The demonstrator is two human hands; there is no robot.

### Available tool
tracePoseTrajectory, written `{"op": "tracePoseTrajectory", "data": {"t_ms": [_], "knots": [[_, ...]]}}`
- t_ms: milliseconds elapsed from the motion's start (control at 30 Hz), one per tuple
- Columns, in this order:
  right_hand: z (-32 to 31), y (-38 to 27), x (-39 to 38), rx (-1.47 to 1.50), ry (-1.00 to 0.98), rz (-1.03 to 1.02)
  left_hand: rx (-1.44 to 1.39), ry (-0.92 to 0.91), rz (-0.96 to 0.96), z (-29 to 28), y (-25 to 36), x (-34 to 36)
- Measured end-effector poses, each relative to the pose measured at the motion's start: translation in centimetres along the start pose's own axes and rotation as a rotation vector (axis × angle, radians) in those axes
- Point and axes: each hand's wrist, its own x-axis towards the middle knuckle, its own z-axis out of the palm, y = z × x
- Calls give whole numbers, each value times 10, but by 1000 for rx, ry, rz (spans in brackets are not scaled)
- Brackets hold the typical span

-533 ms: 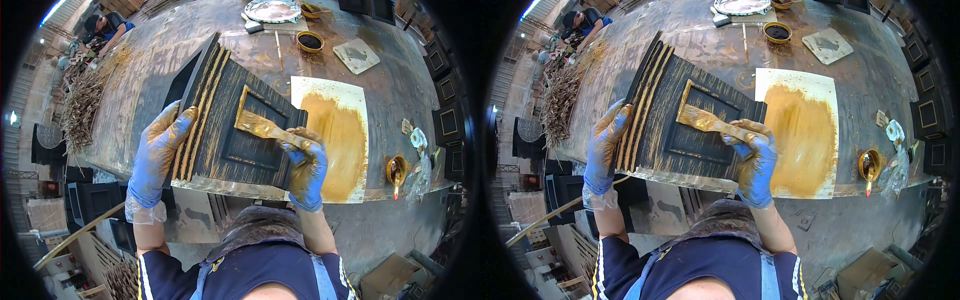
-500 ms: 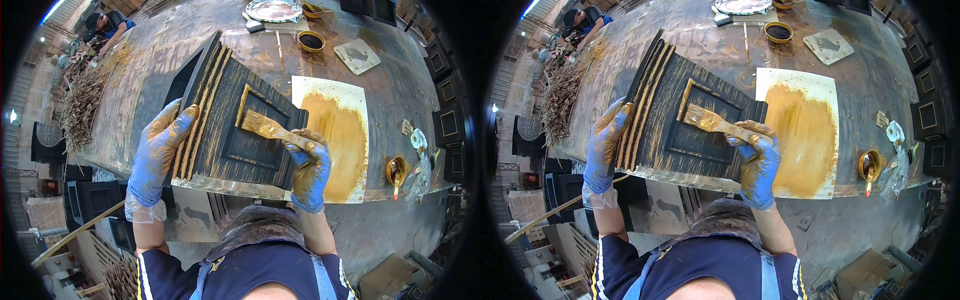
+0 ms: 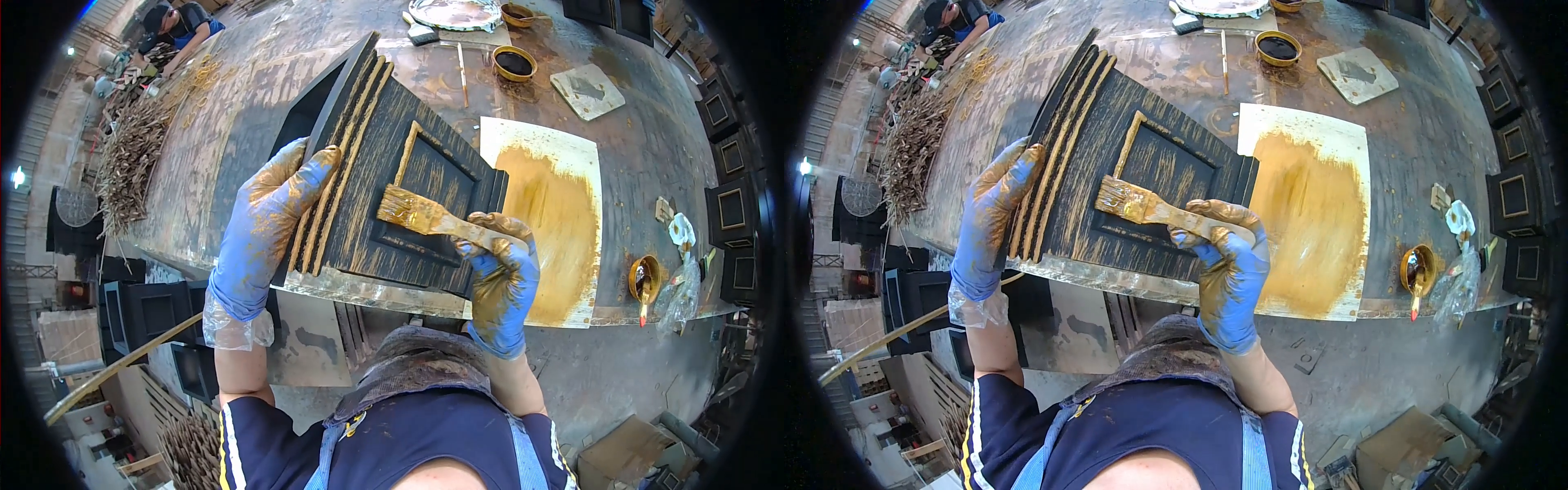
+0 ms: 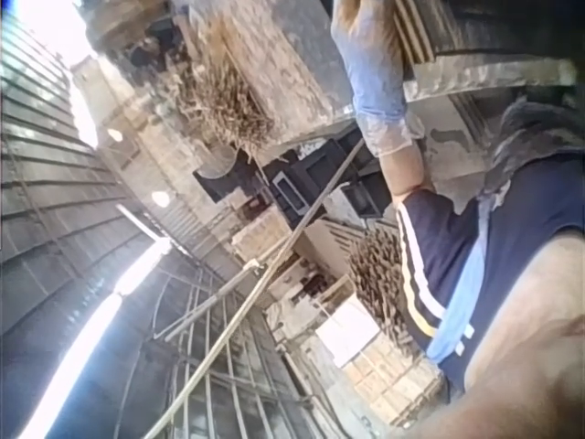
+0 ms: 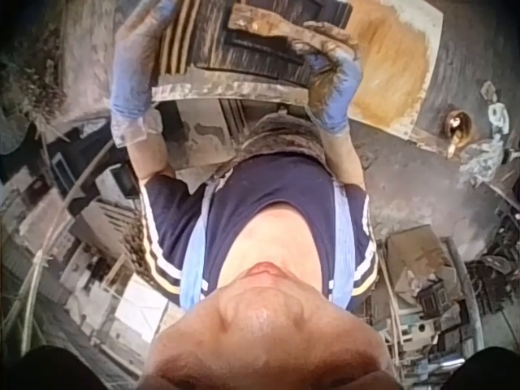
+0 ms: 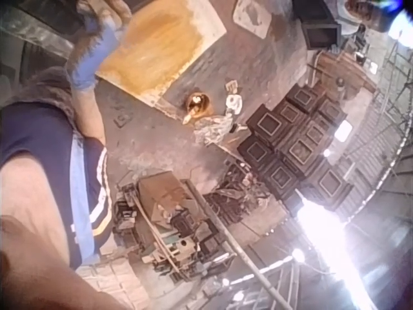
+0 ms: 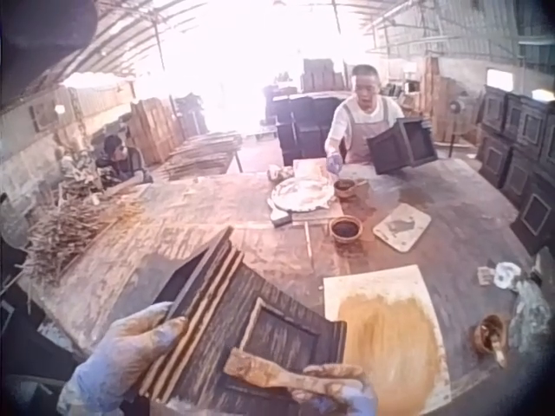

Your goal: Staining a decorative wooden furniture piece with gold paint using a brush to highlight texture.

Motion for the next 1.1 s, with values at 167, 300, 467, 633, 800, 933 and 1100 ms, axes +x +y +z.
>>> {"op": "tracePoseTrajectory", "data": {"t_ms": [167, 300, 467, 633, 800, 933, 1100], "knots": [[0, -1, -6, -11, 172, -63, 47, 33, 5, 0, 1, -1], [2, -2, -10, -1, -37, -53, 64, -7, -2, -2, 2, -1], [2, -1, -14, -45, 20, -37, 110, -19, 25, -5, 1, -1], [1, -2, -16, -100, -43, -24, 80, -44, 31, -7, -2, 0], [1, -6, -18, -51, -3, -22, 88, -18, 18, -8, -2, 2], [2, -4, -15, -31, -10, -9, 63, -16, 39, -9, -2, 1], [-1, -10, 5, -117, -95, 1, 44, -13, 40, -21, 0, 6]]}}
